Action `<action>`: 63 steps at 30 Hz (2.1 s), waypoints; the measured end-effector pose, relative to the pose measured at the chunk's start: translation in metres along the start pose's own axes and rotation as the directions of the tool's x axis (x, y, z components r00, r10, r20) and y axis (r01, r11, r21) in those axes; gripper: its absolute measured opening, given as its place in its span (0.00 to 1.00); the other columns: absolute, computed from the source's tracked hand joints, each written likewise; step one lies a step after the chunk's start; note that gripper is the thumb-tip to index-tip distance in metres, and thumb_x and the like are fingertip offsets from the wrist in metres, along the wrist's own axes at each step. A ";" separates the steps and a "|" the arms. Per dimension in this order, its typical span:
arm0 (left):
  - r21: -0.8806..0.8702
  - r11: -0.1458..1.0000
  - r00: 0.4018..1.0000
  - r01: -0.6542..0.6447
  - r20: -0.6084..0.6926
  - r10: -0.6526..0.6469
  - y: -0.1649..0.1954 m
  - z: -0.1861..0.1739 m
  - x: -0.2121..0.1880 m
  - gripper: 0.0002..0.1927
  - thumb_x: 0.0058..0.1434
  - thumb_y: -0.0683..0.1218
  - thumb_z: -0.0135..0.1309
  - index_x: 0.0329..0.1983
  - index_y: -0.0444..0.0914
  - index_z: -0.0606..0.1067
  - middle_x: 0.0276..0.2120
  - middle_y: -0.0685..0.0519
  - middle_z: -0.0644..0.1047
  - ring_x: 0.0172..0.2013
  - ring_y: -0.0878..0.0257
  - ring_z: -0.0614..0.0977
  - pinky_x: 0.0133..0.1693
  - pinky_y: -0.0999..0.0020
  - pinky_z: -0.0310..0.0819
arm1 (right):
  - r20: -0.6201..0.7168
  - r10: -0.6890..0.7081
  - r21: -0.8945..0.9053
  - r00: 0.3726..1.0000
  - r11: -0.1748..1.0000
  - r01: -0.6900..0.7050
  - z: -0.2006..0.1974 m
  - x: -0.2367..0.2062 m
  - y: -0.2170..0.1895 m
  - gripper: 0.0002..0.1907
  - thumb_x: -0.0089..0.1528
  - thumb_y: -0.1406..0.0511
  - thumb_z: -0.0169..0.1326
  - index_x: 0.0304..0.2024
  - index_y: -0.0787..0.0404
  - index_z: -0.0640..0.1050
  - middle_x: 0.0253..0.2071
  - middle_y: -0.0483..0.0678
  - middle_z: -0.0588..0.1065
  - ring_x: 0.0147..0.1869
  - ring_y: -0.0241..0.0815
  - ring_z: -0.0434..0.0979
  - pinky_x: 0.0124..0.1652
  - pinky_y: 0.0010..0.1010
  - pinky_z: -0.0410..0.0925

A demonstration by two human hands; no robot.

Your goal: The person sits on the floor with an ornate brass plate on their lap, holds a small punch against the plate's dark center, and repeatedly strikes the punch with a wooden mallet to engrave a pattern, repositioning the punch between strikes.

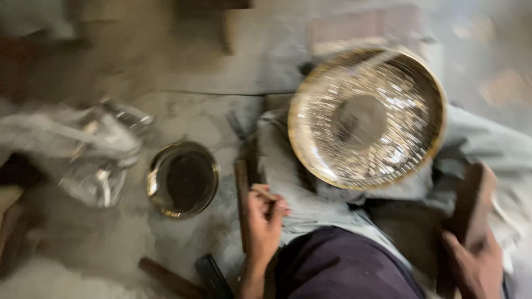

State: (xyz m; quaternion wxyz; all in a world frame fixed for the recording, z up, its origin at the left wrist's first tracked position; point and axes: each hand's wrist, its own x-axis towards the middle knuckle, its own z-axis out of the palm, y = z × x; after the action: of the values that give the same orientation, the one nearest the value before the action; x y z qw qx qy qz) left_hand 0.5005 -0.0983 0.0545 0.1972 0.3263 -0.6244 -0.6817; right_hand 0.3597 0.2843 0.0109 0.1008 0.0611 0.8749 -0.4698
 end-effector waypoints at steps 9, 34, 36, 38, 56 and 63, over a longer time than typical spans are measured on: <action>-0.065 0.995 0.997 -0.072 -0.025 0.070 0.018 0.026 0.011 0.17 0.68 0.40 0.55 0.55 0.32 0.65 0.38 0.49 0.76 0.35 0.66 0.82 0.38 0.70 0.83 | 0.140 0.059 0.202 0.988 0.975 -0.087 0.006 0.044 -0.016 0.27 0.55 0.68 0.66 0.56 0.70 0.77 0.43 0.55 0.81 0.46 0.46 0.82 0.48 0.38 0.73; 0.426 0.864 0.957 -0.269 0.223 0.188 0.019 0.148 0.098 0.10 0.68 0.43 0.54 0.48 0.33 0.70 0.33 0.47 0.79 0.33 0.51 0.83 0.34 0.58 0.76 | 0.284 -0.253 -0.529 0.925 0.763 0.372 0.006 0.139 -0.235 0.31 0.57 0.69 0.61 0.63 0.58 0.72 0.46 0.56 0.79 0.47 0.53 0.80 0.47 0.42 0.71; 0.445 0.851 0.955 -0.279 0.217 0.200 0.016 0.149 0.098 0.09 0.69 0.43 0.55 0.47 0.34 0.70 0.33 0.46 0.78 0.34 0.48 0.82 0.35 0.56 0.75 | 0.377 -0.433 -0.575 0.818 0.583 0.574 0.015 0.147 -0.257 0.30 0.57 0.70 0.58 0.63 0.57 0.73 0.48 0.55 0.79 0.49 0.55 0.79 0.47 0.44 0.70; 0.450 0.850 0.957 -0.275 0.211 0.197 0.015 0.149 0.097 0.09 0.69 0.43 0.55 0.47 0.34 0.70 0.33 0.45 0.78 0.34 0.47 0.82 0.35 0.55 0.74 | 0.472 -0.515 -0.595 0.716 0.413 0.690 0.024 0.153 -0.273 0.32 0.54 0.70 0.58 0.63 0.56 0.74 0.49 0.55 0.79 0.50 0.55 0.78 0.47 0.46 0.69; 0.480 0.829 0.955 -0.287 0.212 0.207 0.006 0.149 0.098 0.11 0.71 0.45 0.54 0.47 0.34 0.68 0.32 0.45 0.75 0.33 0.46 0.81 0.35 0.54 0.73 | 0.727 -0.378 -0.512 0.574 0.258 0.819 0.056 0.175 -0.281 0.33 0.57 0.64 0.55 0.66 0.58 0.70 0.42 0.49 0.75 0.41 0.46 0.75 0.40 0.40 0.66; 0.466 0.844 0.959 -0.264 0.216 0.181 0.005 0.149 0.098 0.11 0.70 0.44 0.54 0.48 0.33 0.68 0.31 0.45 0.75 0.31 0.49 0.80 0.34 0.55 0.73 | 0.772 -0.352 -0.547 0.529 0.056 0.836 0.053 0.178 -0.267 0.27 0.61 0.65 0.50 0.65 0.52 0.71 0.42 0.48 0.77 0.41 0.45 0.77 0.40 0.38 0.68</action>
State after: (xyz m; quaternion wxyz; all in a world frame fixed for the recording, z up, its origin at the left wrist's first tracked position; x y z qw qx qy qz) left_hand 0.3268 -0.0577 0.0413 0.1339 0.2336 -0.8244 -0.4978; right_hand 0.1395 0.0946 0.1570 0.0980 -0.4937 0.8597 0.0873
